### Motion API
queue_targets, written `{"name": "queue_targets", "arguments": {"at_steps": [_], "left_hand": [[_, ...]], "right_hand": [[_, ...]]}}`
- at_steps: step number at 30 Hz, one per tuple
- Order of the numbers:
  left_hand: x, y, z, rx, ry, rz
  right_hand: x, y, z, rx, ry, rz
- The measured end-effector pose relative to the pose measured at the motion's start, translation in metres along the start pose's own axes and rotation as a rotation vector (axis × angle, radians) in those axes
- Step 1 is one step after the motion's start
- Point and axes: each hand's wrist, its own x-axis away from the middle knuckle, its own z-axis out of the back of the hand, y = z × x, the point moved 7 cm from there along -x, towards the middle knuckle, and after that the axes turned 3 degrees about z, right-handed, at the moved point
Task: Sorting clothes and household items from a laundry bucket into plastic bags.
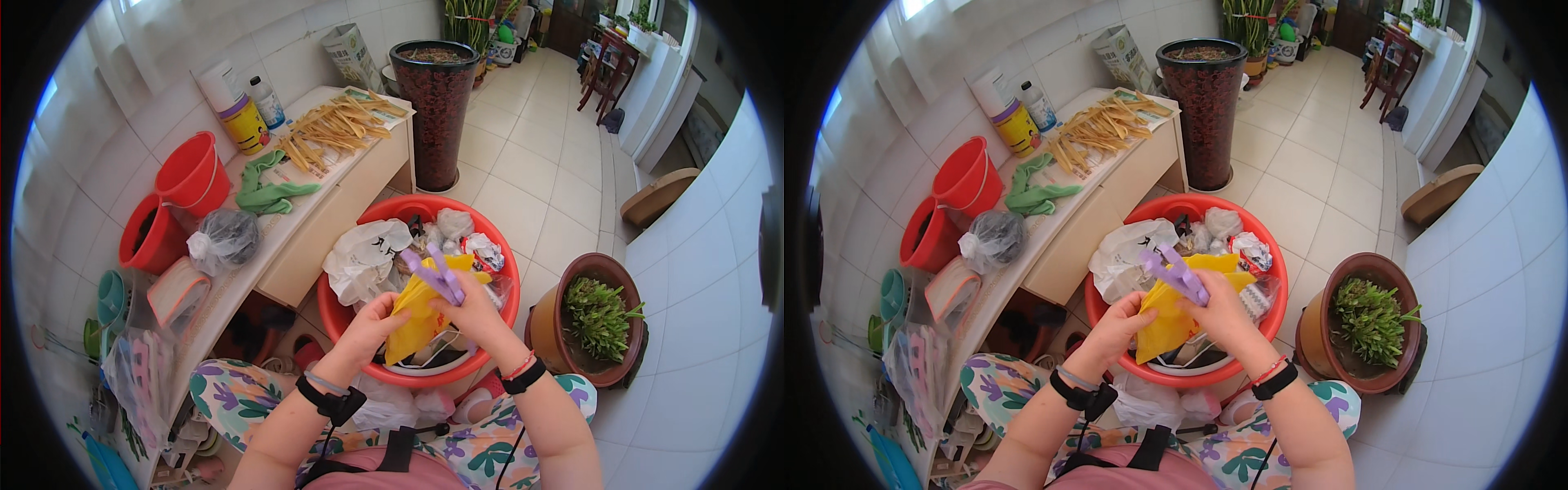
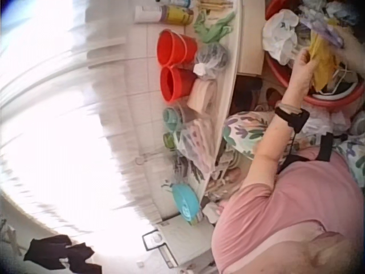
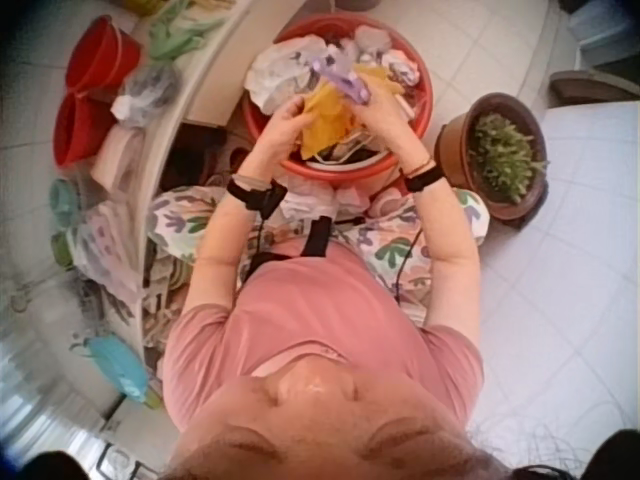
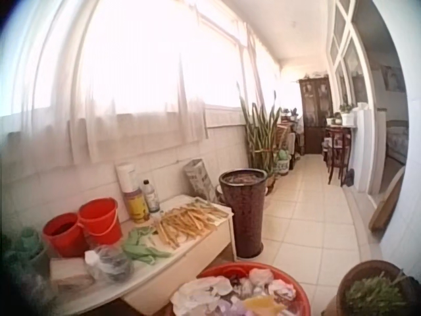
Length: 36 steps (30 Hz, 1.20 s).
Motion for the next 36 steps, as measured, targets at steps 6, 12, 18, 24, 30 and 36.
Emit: {"name": "queue_targets", "arguments": {"at_steps": [6, 12, 18, 24, 30, 36], "left_hand": [[-0.004, 0.006, -0.021, 0.329, -0.080, 0.172], [-0.032, 0.014, 0.016, 0.091, 0.084, -0.052], [-0.019, 0.038, 0.112, 0.429, 0.545, -0.386], [-0.001, 0.021, 0.129, 0.490, 0.578, -0.341], [0.004, -0.002, 0.131, 0.544, 0.529, -0.262], [0.002, -0.008, 0.116, 0.565, 0.472, -0.198]], "right_hand": [[-0.004, 0.011, 0.006, -0.113, -0.062, -0.148], [-0.007, 0.006, 0.027, 0.026, 0.103, 0.105], [-0.006, 0.007, 0.076, 0.072, 0.182, 0.253], [0.012, 0.025, 0.026, 0.401, -0.303, 0.241], [0.012, 0.039, 0.034, 0.401, -0.196, -0.100], [0.006, 0.030, 0.012, 0.140, -0.177, -0.242]]}}
